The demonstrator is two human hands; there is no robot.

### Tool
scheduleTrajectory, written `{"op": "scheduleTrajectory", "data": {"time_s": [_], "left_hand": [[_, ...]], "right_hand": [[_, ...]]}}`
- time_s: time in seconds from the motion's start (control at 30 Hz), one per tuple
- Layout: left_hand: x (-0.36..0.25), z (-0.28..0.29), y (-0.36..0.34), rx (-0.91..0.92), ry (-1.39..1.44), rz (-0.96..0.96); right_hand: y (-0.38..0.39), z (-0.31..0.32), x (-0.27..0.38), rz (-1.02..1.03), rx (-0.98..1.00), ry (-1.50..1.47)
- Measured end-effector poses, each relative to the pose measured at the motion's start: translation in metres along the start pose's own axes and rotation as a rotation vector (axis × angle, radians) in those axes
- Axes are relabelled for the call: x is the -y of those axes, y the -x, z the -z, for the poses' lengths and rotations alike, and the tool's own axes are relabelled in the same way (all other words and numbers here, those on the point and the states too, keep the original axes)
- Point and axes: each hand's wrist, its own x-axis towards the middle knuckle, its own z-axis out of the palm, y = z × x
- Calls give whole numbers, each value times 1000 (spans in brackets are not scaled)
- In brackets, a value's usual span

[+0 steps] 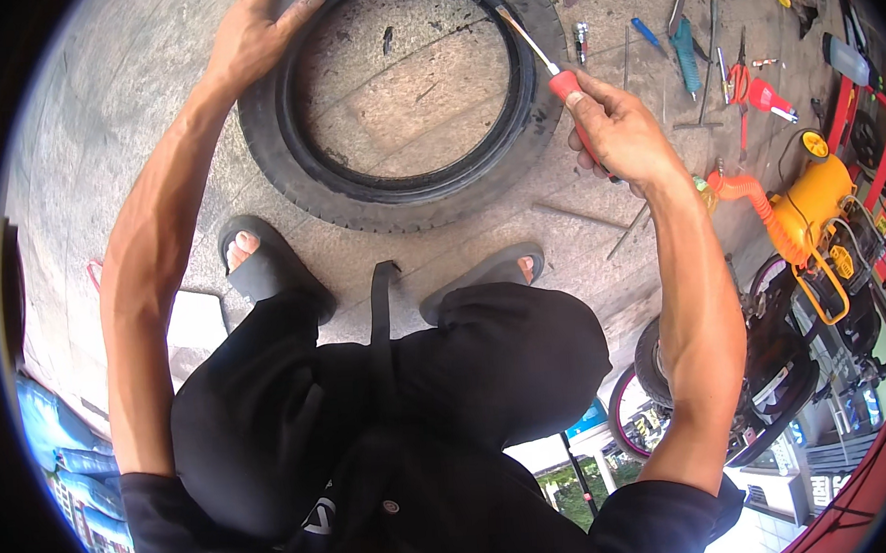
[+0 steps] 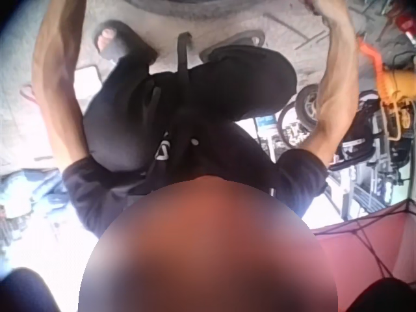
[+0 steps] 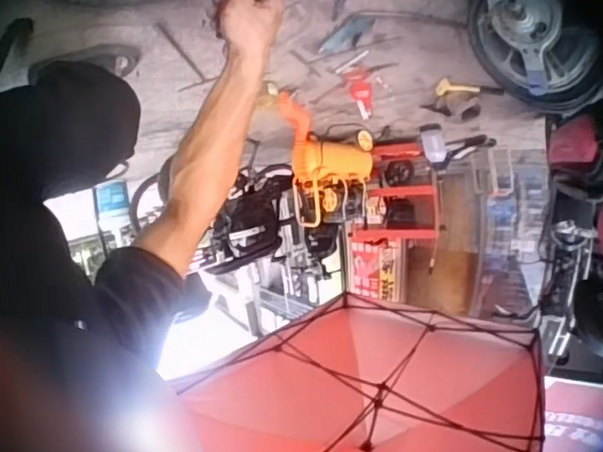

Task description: The person removes the inner tube from a motorcycle tire using a tire lever, applies sealant to the tire interior with a brush, and then reassembles the tire onto the wheel rim, securing it with a wrench.

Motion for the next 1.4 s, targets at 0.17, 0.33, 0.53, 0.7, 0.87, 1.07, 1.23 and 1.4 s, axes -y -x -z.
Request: {"op": "scheduleTrajectory", "data": {"time_s": [0.17, 0.33, 0.53, 0.7, 0.87, 1.07, 1.23, 1.4], "left_hand": [[-3, 3, 1, 32, -25, 12], [-3, 2, -1, 13, -3, 8], [-4, 4, 1, 18, 13, -8], [-3, 4, 0, -3, -47, -25], [-1, 3, 0, 34, -2, 13], [-2, 0, 0, 10, 14, 9], [0, 3, 0, 11, -16, 12], [0, 1, -1, 13, 10, 0]], "right_hand": [[2, -4, 0, 47, 45, -85], [1, -16, -2, 9, 7, -117], [-4, -18, -3, 34, -24, -128], [-3, -21, -8, 120, 24, -198], [-2, -23, -14, -56, -41, -183], [-5, -21, -21, 37, 4, -233], [-6, -19, -23, 2, 25, -269], [-9, -15, -25, -55, 27, -260]]}}
